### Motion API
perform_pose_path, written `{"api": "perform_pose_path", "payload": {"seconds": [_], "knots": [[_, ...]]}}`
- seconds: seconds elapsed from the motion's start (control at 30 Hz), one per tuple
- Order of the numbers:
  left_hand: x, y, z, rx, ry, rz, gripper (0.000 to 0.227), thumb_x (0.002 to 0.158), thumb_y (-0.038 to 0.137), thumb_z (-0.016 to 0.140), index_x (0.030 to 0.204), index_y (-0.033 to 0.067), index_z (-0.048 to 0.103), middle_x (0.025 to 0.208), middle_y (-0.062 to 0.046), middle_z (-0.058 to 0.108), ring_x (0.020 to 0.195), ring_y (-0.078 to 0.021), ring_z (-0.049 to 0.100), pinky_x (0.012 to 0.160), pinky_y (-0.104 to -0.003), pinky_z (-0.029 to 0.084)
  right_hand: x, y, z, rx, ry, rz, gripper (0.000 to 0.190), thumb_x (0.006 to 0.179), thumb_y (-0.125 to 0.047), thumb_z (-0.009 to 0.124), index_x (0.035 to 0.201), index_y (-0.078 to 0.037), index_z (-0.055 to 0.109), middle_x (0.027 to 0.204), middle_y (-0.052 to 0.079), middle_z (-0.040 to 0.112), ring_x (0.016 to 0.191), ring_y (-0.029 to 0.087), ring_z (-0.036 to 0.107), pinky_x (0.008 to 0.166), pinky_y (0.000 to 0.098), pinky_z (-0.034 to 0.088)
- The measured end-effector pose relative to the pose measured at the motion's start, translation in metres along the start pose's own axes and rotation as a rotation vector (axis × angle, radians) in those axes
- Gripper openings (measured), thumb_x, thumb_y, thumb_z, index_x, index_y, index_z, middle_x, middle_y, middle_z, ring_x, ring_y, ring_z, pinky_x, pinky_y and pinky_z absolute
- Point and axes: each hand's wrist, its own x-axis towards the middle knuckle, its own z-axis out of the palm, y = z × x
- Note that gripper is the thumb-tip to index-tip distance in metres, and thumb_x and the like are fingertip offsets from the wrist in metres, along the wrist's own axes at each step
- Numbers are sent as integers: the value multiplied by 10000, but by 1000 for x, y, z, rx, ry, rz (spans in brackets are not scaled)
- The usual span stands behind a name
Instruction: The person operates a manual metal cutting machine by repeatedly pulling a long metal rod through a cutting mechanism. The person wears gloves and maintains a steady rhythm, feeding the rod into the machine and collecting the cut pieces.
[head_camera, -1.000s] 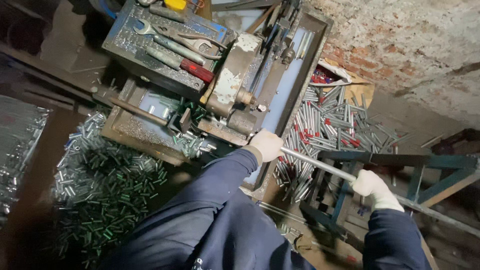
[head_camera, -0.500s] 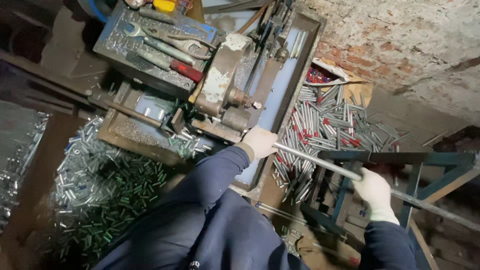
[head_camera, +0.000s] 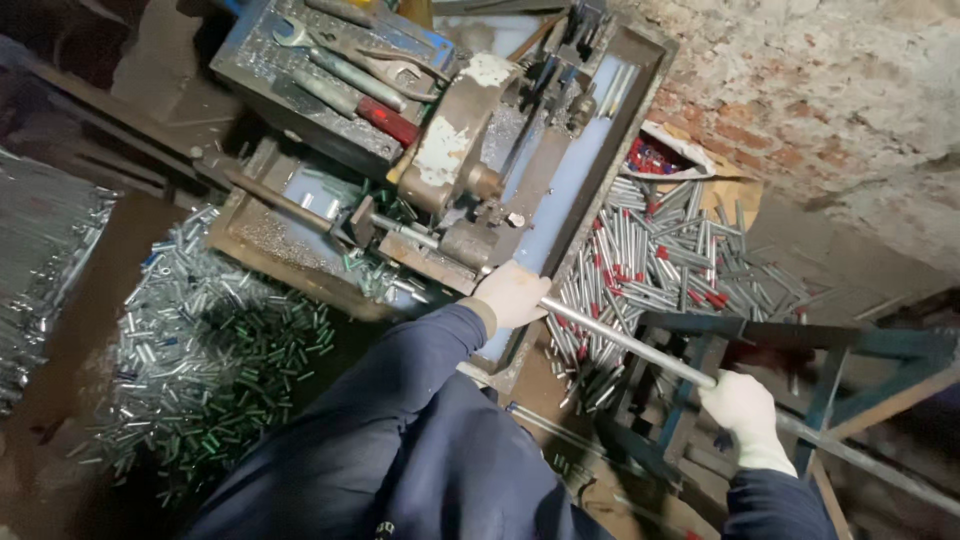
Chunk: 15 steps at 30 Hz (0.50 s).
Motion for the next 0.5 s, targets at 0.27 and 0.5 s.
{"api": "perform_pose_path", "payload": {"seconds": [0.27, 0.5], "knots": [[-1, -3, 12, -6, 23, 11, 340, 846, 476, 723, 968, 165, 661, 850, -83, 769, 845, -309, 771, 798, -451, 523, 8, -4, -13, -70, -113, -70, 588, 835, -495, 598, 1178, -79, 830, 1237, 188, 825, 1240, 332, 750, 1043, 470, 601], [0, -5, 24, 50, 14, 27, 304, 830, 447, 747, 954, 181, 667, 847, -67, 769, 835, -293, 769, 800, -439, 524, -3, -13, -29, -42, -171, -93, 670, 853, -503, 580, 1210, 25, 785, 1277, 270, 787, 1272, 379, 725, 1081, 485, 580]]}}
